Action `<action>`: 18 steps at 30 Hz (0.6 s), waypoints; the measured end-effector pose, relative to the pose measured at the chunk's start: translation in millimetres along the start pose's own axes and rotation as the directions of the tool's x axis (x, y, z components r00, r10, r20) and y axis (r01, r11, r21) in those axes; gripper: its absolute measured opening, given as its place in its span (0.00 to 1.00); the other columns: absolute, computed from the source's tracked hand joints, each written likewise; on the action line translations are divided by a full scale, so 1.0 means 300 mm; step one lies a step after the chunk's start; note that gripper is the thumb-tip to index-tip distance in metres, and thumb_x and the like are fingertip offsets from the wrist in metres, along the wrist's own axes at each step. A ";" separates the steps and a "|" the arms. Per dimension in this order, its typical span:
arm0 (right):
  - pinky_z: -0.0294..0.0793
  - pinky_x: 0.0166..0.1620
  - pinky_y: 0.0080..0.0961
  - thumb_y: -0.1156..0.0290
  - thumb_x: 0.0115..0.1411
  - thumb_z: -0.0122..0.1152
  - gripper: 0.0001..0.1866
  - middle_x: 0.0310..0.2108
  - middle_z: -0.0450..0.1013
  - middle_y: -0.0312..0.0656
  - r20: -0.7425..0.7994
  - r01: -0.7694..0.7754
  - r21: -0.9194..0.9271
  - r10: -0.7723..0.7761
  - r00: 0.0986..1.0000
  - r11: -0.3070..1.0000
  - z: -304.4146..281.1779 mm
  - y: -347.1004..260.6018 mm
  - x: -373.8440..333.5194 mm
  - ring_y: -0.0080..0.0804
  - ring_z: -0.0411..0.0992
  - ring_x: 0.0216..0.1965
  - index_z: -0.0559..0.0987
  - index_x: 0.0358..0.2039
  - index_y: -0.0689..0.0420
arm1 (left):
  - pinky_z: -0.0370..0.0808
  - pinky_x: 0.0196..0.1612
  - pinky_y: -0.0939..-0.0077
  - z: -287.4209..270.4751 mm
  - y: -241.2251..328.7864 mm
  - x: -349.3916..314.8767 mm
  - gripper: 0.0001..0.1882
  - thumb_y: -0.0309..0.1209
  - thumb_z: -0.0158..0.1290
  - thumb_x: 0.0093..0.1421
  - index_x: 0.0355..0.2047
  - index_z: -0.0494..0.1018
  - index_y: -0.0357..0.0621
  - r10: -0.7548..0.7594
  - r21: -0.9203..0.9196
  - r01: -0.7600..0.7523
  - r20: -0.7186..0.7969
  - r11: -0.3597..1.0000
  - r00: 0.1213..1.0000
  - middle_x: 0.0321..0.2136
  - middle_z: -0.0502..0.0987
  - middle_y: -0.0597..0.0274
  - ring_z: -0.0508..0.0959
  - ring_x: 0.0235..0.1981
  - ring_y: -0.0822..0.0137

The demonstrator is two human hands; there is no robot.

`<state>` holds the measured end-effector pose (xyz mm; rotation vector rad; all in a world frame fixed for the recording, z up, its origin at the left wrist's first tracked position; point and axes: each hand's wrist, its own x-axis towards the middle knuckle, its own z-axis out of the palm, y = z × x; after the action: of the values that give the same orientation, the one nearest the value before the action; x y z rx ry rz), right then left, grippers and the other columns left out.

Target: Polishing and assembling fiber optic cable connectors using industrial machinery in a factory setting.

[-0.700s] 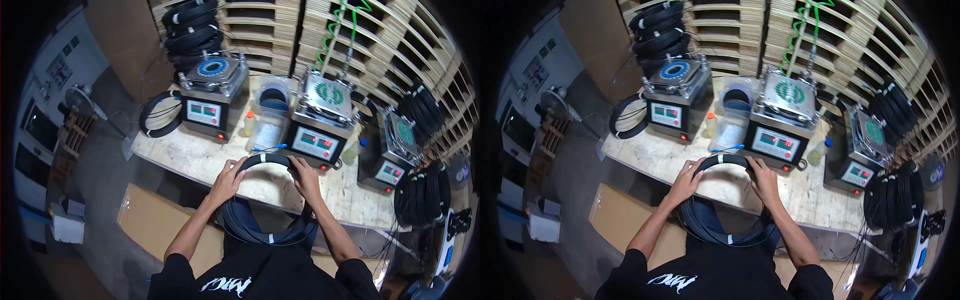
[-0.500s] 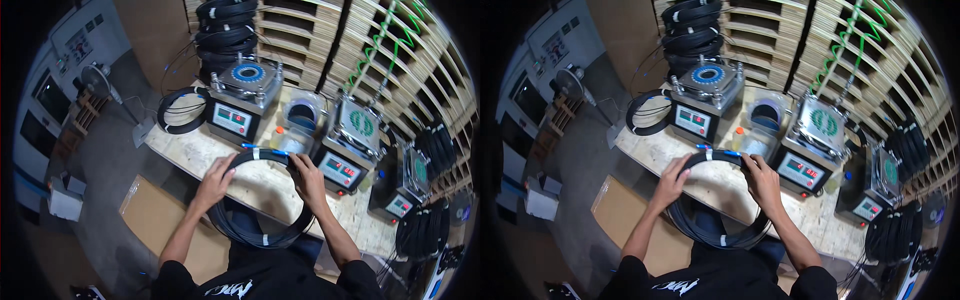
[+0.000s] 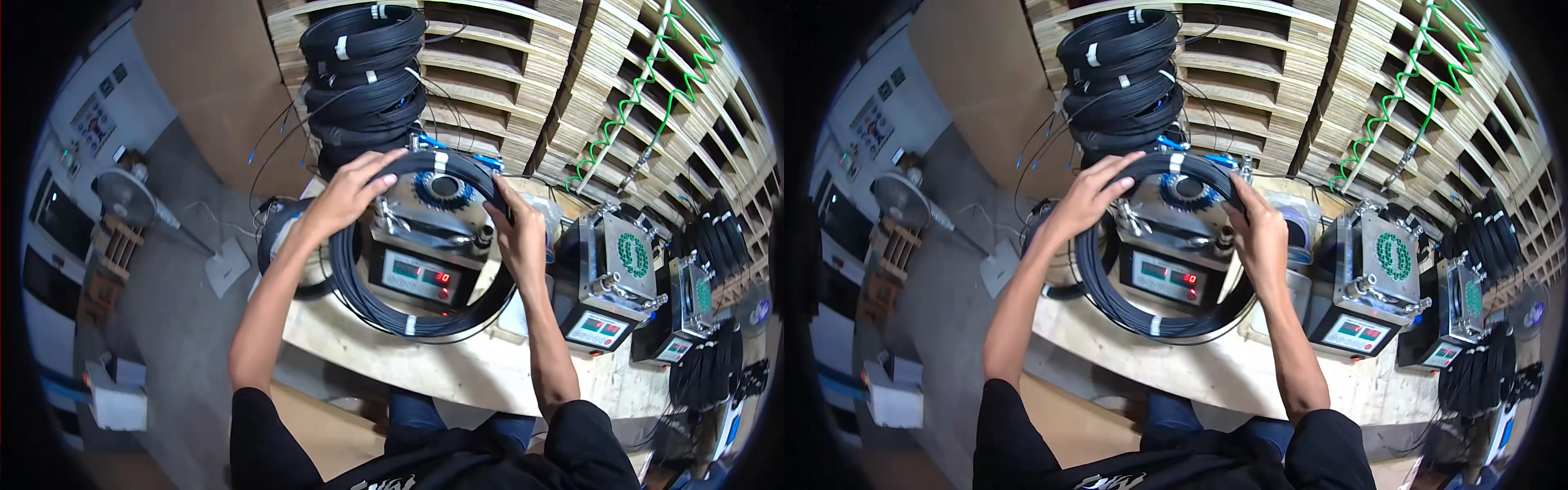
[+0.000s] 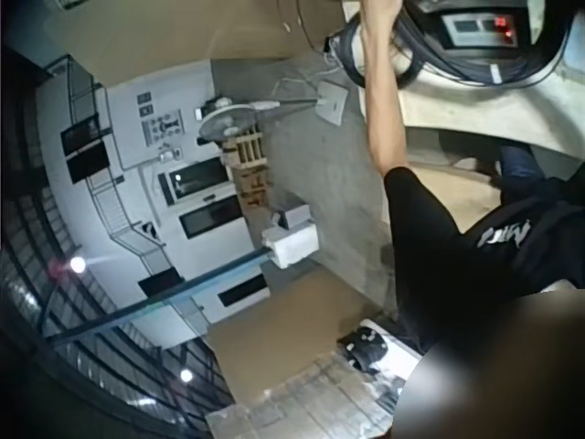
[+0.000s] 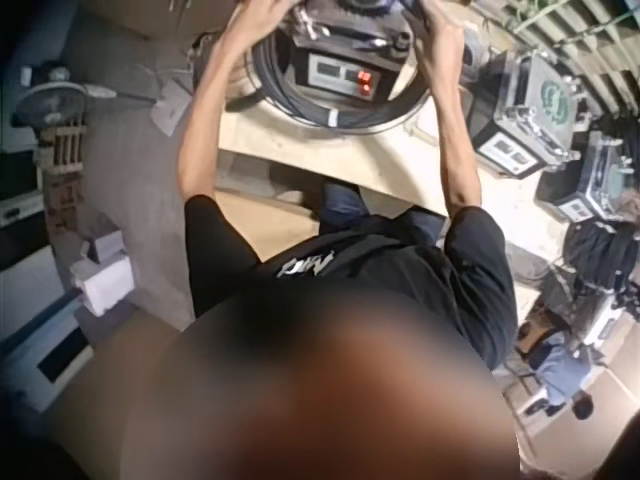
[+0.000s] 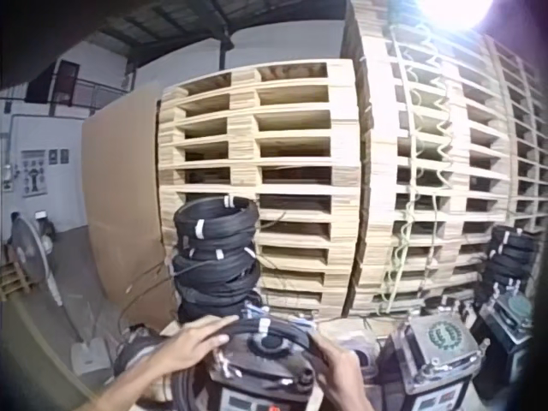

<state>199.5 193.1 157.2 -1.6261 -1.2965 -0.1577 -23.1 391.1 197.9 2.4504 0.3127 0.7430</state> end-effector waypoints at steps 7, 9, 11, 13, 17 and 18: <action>0.75 0.54 0.28 0.81 0.60 0.65 0.23 0.50 0.78 0.59 0.061 -0.335 0.142 0.329 0.942 0.932 0.049 0.059 -0.049 0.33 0.76 0.54 0.76 0.57 0.64 | 0.70 0.57 0.66 0.024 -0.211 0.074 0.25 0.37 0.49 0.71 0.67 0.66 0.48 0.115 -0.203 -0.065 0.248 0.977 0.962 0.50 0.75 0.47 0.77 0.51 0.53; 0.71 0.59 0.26 0.80 0.61 0.65 0.24 0.56 0.76 0.53 0.211 -0.425 0.257 0.379 0.901 0.868 0.001 0.066 -0.055 0.31 0.73 0.58 0.75 0.59 0.63 | 0.70 0.58 0.67 0.008 -0.224 0.078 0.25 0.38 0.49 0.72 0.67 0.66 0.49 0.122 -0.241 -0.048 0.301 0.969 0.946 0.53 0.75 0.48 0.76 0.53 0.54; 0.71 0.60 0.25 0.81 0.62 0.64 0.24 0.58 0.74 0.50 0.227 -0.446 0.288 0.392 0.892 0.847 -0.007 0.053 -0.074 0.31 0.72 0.58 0.75 0.60 0.63 | 0.69 0.59 0.68 -0.002 -0.233 0.080 0.25 0.39 0.49 0.72 0.67 0.66 0.49 0.126 -0.253 -0.042 0.325 0.967 0.937 0.53 0.74 0.48 0.75 0.54 0.54; 0.69 0.61 0.26 0.80 0.63 0.62 0.24 0.59 0.74 0.49 0.194 -0.446 0.278 0.405 0.893 0.851 -0.005 0.048 -0.097 0.30 0.71 0.59 0.75 0.60 0.63 | 0.67 0.61 0.67 -0.006 -0.247 0.091 0.25 0.41 0.48 0.72 0.67 0.66 0.50 0.145 -0.310 -0.026 0.370 0.950 0.918 0.55 0.74 0.49 0.74 0.56 0.56; 0.69 0.61 0.26 0.74 0.67 0.59 0.19 0.58 0.75 0.51 0.223 -0.466 0.328 0.412 0.883 0.822 -0.014 0.020 -0.098 0.30 0.74 0.56 0.76 0.58 0.63 | 0.65 0.64 0.67 -0.016 -0.245 0.084 0.24 0.40 0.47 0.73 0.67 0.67 0.49 0.124 -0.376 0.044 0.410 0.926 0.904 0.57 0.73 0.51 0.72 0.59 0.58; 0.69 0.61 0.26 0.74 0.67 0.59 0.19 0.58 0.75 0.51 0.219 -0.467 0.327 0.414 0.883 0.822 -0.017 0.012 -0.092 0.30 0.74 0.56 0.76 0.58 0.63 | 0.65 0.64 0.67 -0.009 -0.250 0.078 0.24 0.40 0.47 0.73 0.67 0.67 0.49 0.127 -0.377 0.041 0.411 0.925 0.903 0.57 0.73 0.51 0.72 0.59 0.58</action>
<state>193.1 171.3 140.3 -1.5743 -0.9392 0.4721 -10.0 462.3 167.2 2.1736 -0.0571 0.2287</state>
